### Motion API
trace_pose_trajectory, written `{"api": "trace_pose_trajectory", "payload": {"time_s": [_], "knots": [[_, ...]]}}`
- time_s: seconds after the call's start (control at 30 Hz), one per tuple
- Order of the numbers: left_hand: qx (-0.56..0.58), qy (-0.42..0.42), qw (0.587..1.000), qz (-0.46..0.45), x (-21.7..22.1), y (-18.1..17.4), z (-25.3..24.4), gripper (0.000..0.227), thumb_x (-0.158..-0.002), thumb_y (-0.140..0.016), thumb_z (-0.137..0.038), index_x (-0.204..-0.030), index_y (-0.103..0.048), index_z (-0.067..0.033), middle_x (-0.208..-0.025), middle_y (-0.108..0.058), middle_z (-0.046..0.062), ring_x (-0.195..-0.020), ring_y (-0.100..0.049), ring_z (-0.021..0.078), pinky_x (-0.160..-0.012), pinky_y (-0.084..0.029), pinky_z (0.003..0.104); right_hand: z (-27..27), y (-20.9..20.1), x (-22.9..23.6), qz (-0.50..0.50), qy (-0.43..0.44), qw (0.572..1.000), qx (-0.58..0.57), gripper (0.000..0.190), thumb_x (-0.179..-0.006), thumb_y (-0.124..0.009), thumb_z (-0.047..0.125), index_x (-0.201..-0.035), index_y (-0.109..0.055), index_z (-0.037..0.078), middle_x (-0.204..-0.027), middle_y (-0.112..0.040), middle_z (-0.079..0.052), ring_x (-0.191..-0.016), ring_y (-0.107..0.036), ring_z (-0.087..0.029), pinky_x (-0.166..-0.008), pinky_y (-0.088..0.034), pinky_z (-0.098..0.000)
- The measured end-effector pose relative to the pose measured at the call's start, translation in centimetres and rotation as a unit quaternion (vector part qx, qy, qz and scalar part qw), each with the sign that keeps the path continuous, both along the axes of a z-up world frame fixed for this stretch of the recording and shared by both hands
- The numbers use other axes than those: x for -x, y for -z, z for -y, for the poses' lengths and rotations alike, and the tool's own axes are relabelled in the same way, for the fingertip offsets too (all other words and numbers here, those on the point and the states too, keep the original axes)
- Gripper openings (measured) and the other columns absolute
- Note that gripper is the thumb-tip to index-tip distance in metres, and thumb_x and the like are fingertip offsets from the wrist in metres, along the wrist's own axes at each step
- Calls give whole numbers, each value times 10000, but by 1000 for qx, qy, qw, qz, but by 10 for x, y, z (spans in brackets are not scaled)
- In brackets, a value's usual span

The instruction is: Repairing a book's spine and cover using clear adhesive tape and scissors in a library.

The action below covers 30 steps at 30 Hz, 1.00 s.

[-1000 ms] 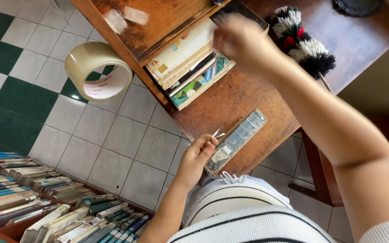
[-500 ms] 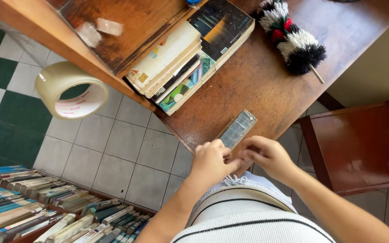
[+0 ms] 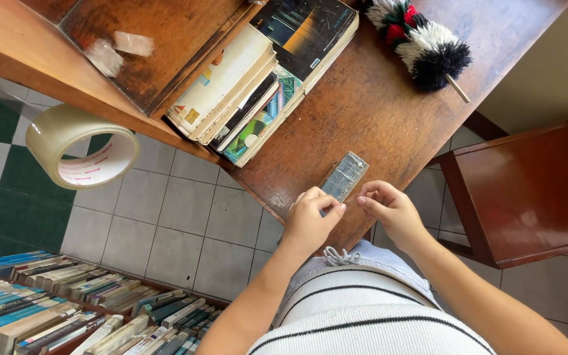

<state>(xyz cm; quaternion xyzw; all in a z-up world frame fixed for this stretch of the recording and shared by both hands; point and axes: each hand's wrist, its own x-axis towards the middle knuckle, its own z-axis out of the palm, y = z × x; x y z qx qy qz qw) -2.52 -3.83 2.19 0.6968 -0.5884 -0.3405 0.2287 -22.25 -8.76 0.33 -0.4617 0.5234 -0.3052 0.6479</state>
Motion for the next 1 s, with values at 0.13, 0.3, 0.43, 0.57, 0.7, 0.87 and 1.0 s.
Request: {"api": "trace_pose_trajectory", "payload": {"time_s": [0.13,0.3,0.43,0.57,0.7,0.87,1.0], "knots": [[19,-5,1000,22,0,-8,1,195,-913,-654,-438,-828,-713,-272,-854,-574,-45,-926,-635,240,-865,-499,418,7,-31,-6,-61,-21,998,21,109,-922,-753,123,-1024,-746,83,-741,-718,-103,-659,-608,-124,-647,-484,-271],[52,-14,993,109,3,1,-4,188,-895,-654,-439,-812,-697,-276,-843,-535,-76,-913,-599,187,-846,-471,401,9,-37,-17,-198,-51,967,149,162,-903,-743,88,-1051,-781,142,-743,-741,-83,-639,-632,-137,-636,-538,-283],[67,-25,988,134,3,10,-5,191,-885,-658,-428,-791,-689,-266,-827,-529,-77,-898,-584,180,-851,-451,398,7,-30,-21,-247,-80,942,214,191,-896,-749,92,-1070,-779,166,-769,-746,-67,-671,-689,-179,-642,-555,-296],[85,-39,983,157,2,16,-2,178,-862,-674,-401,-765,-668,-252,-810,-508,-68,-874,-582,188,-836,-453,405,6,-27,-26,-290,-105,912,272,445,-938,-699,161,-1359,-558,157,-789,-709,-90,-710,-674,-251,-685,-553,-411],[92,-40,982,163,3,17,-1,181,-855,-679,-393,-759,-663,-240,-801,-506,-59,-863,-585,201,-827,-455,416,8,-10,-22,-337,-100,847,400,330,-932,-719,200,-1221,-577,125,-736,-696,-20,-695,-678,-214,-659,-551,-371],[114,-43,975,187,4,19,2,175,-834,-695,-378,-744,-652,-234,-793,-494,-59,-852,-584,195,-815,-450,415,14,19,-19,-344,-66,771,532,240,-927,-739,265,-1089,-607,147,-710,-662,54,-674,-652,-139,-654,-540,-292],[140,-43,968,205,4,19,4,181,-812,-709,-355,-719,-631,-221,-777,-473,-54,-827,-575,201,-784,-440,411,17,18,-22,-348,-62,739,574,208,-922,-744,283,-1014,-607,157,-678,-614,56,-665,-619,-152,-644,-517,-297]]}}
